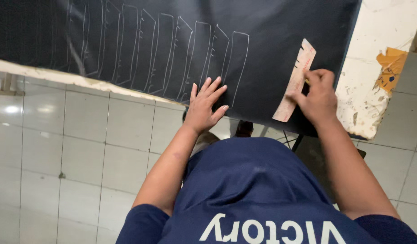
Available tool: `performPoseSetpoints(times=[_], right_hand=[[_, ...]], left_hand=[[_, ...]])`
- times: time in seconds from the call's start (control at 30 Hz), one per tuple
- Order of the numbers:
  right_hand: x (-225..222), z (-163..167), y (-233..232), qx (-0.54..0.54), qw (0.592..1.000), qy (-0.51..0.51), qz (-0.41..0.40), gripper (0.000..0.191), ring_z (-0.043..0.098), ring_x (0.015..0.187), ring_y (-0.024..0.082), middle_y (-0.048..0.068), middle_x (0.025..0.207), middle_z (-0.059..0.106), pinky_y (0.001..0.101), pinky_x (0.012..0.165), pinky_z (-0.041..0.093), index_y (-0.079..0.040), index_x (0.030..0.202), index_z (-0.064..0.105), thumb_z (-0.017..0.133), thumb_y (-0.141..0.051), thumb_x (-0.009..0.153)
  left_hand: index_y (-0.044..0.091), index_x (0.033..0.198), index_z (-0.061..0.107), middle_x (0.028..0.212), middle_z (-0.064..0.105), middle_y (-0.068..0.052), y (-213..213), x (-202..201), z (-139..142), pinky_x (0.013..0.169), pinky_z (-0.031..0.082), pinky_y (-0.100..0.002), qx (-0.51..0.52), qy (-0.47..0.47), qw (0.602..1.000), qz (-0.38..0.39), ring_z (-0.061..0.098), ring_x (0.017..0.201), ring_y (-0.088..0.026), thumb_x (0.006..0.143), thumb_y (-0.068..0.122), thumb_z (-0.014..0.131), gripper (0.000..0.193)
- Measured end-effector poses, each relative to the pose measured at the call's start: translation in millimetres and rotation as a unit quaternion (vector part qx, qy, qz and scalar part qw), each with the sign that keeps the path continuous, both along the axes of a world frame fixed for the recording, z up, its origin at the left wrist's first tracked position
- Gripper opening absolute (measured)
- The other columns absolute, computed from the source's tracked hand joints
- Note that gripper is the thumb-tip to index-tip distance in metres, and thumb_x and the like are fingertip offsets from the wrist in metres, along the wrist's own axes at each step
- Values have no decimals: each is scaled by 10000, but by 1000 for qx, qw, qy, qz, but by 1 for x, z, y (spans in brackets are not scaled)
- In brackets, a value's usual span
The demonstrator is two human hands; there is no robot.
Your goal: The person uses a paper template and a pencil to trace multiple identical shapes onto a large black fabric laid on a table. The person repeatedly positions the template, traces its outline, and moves it to the next location, creating a series of marked shapes on the fabric.
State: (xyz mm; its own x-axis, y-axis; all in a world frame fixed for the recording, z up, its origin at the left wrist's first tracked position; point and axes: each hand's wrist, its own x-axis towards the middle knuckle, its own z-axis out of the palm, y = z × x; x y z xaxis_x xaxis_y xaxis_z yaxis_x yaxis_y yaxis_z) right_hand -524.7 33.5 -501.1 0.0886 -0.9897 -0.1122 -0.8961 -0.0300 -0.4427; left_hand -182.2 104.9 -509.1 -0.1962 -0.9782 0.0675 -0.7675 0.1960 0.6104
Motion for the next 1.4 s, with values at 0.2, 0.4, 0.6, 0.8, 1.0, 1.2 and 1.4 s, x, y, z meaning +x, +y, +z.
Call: performPoseSetpoints(times=[0.2, 0.4, 0.6, 0.8, 1.0, 1.2, 1.4], right_hand=[[35, -20, 22, -15, 958, -270, -98, 305, 664, 920, 207, 102, 1140, 639, 343, 847, 545, 4, 1145, 694, 616, -283, 1079], [142, -38, 55, 127, 841, -478, -220, 608, 564, 634, 148, 61, 753, 587, 283, 595, 500, 25, 979, 696, 349, -435, 1175], [257, -21, 52, 128, 769, -567, -265, 432, 597, 590, 127, 51, 728, 624, 275, 512, 503, -24, 988, 646, 437, -380, 1116], [290, -7, 9, -37, 818, -510, -264, 98, 699, 772, 110, 54, 922, 700, 246, 664, 592, -25, 1070, 656, 681, -42, 977], [278, 3, -48, -143, 848, -441, -257, 63, 721, 827, 111, 72, 958, 730, 235, 710, 600, -12, 1042, 695, 707, -40, 987], [271, -6, -84, -160, 840, -457, -245, 57, 739, 820, 115, 70, 943, 735, 241, 713, 617, -21, 1005, 659, 708, -48, 992], [265, -33, -84, -192, 884, -369, -212, 80, 748, 849, 124, 79, 941, 739, 253, 760, 594, -1, 1017, 654, 714, -53, 1021]], left_hand=[[131, 1411, 595, 1547, 535, -79, 28, 81, 2, 1238, 274, -585, -66, 0, 995, 79, 451, 1493, -305, 971, 268, 674, 468], [116, 1434, 575, 1566, 494, -77, 52, 231, -7, 1221, 201, -615, -44, -126, 981, 140, 387, 1504, -290, 983, 255, 615, 474], [97, 1461, 544, 1613, 418, -127, 91, 364, -12, 1215, 213, -587, -28, -149, 977, 148, 340, 1519, -326, 983, 270, 579, 510], [73, 1457, 533, 1618, 378, -169, 109, 416, -6, 1218, 242, -580, 6, -133, 976, 172, 303, 1529, -368, 978, 299, 588, 533], [86, 1501, 501, 1659, 329, -171, 57, 433, -1, 1221, 195, -602, -23, -165, 970, 178, 264, 1552, -363, 971, 308, 600, 583], [115, 1576, 423, 1713, 223, -182, 27, 428, -12, 1279, 168, -514, 43, -48, 978, 198, 170, 1586, -392, 1017, 312, 561, 609], [79, 1567, 414, 1718, 203, -178, 27, 420, -23, 1266, 174, -497, 59, -27, 971, 231, 136, 1590, -413, 1006, 289, 565, 618]])
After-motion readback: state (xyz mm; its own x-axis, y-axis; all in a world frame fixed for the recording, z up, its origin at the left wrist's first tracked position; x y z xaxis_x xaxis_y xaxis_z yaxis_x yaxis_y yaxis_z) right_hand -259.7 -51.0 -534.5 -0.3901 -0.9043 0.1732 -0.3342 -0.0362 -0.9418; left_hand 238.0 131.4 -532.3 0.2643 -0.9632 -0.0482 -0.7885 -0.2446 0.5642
